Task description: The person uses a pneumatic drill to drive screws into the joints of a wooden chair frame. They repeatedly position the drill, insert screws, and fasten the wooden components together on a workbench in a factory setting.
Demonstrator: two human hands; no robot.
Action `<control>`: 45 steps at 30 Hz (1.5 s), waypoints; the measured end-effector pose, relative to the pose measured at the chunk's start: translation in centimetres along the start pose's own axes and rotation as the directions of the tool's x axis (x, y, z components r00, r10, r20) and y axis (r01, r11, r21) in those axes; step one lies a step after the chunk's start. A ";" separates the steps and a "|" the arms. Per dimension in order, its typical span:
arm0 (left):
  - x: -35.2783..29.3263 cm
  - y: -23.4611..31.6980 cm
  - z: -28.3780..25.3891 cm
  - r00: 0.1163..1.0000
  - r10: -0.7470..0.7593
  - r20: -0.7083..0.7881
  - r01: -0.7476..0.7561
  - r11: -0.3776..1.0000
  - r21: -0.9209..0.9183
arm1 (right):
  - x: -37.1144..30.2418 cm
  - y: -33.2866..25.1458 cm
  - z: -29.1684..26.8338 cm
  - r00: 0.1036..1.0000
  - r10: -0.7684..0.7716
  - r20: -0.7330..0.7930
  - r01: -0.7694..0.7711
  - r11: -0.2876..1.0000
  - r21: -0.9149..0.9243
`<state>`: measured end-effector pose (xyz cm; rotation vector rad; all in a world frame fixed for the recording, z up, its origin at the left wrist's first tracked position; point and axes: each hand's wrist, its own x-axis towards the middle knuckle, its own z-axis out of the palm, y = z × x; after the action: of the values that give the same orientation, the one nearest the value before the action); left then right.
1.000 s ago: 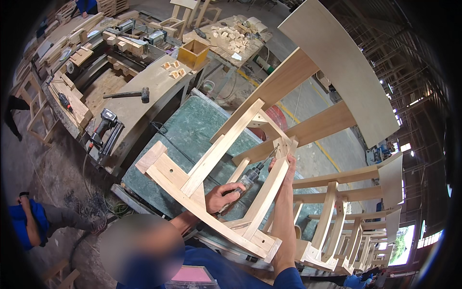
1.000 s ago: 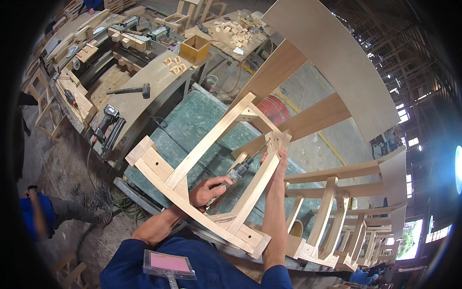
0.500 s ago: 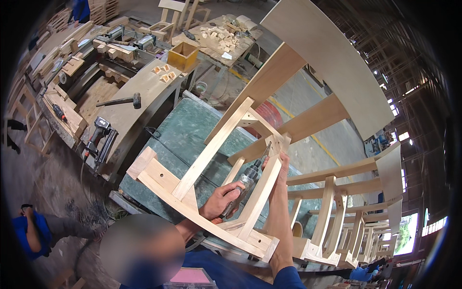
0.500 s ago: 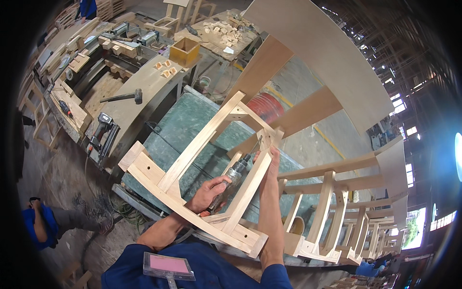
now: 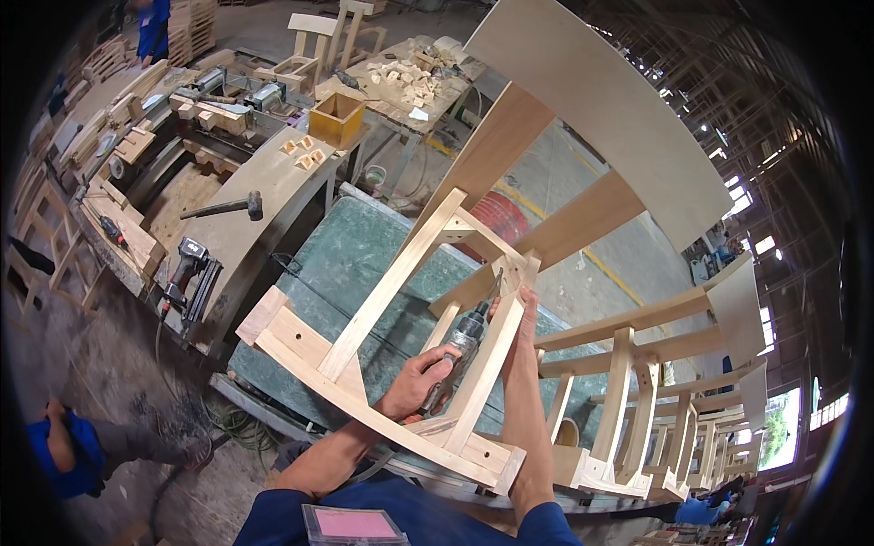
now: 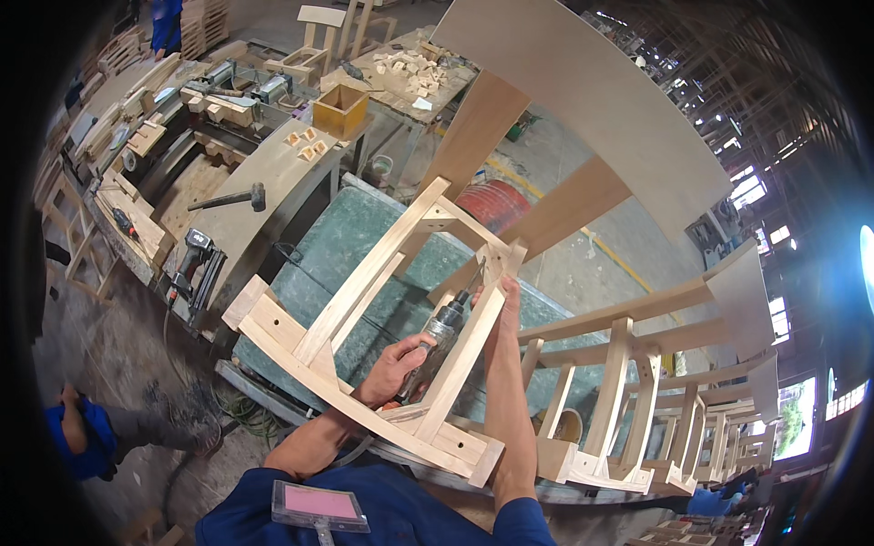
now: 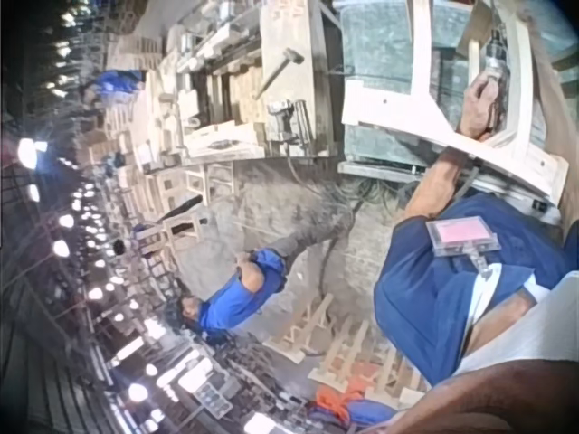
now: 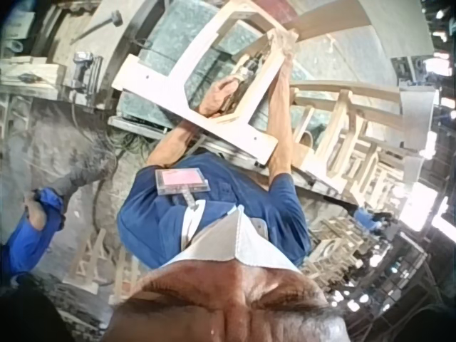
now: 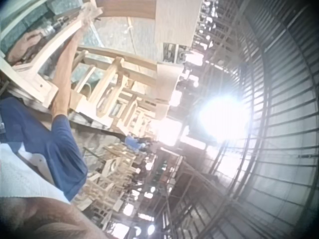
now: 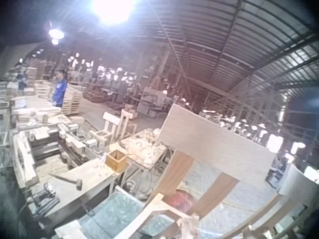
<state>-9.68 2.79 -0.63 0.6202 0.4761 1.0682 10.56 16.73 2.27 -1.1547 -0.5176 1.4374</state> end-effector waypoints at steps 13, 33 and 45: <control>0.1 -0.4 0.2 1.000 0.023 -0.001 -0.023 0.999 0.048 | 0.0 0.0 -0.1 0.996 -0.041 0.076 0.045 0.998 -0.050; -3.2 0.4 -1.3 0.994 0.104 0.036 -0.100 0.989 -0.111 | -0.6 4.2 -5.4 0.985 0.154 0.075 -0.171 0.918 0.359; -4.7 0.7 -3.3 0.993 0.115 0.026 -0.107 0.972 -0.210 | -6.5 -1.2 -6.5 0.997 -0.020 0.074 -0.023 0.846 0.533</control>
<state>-14.23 -0.49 -2.28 0.4846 0.2938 1.1926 15.75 9.06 2.83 -0.6508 -0.1427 1.5039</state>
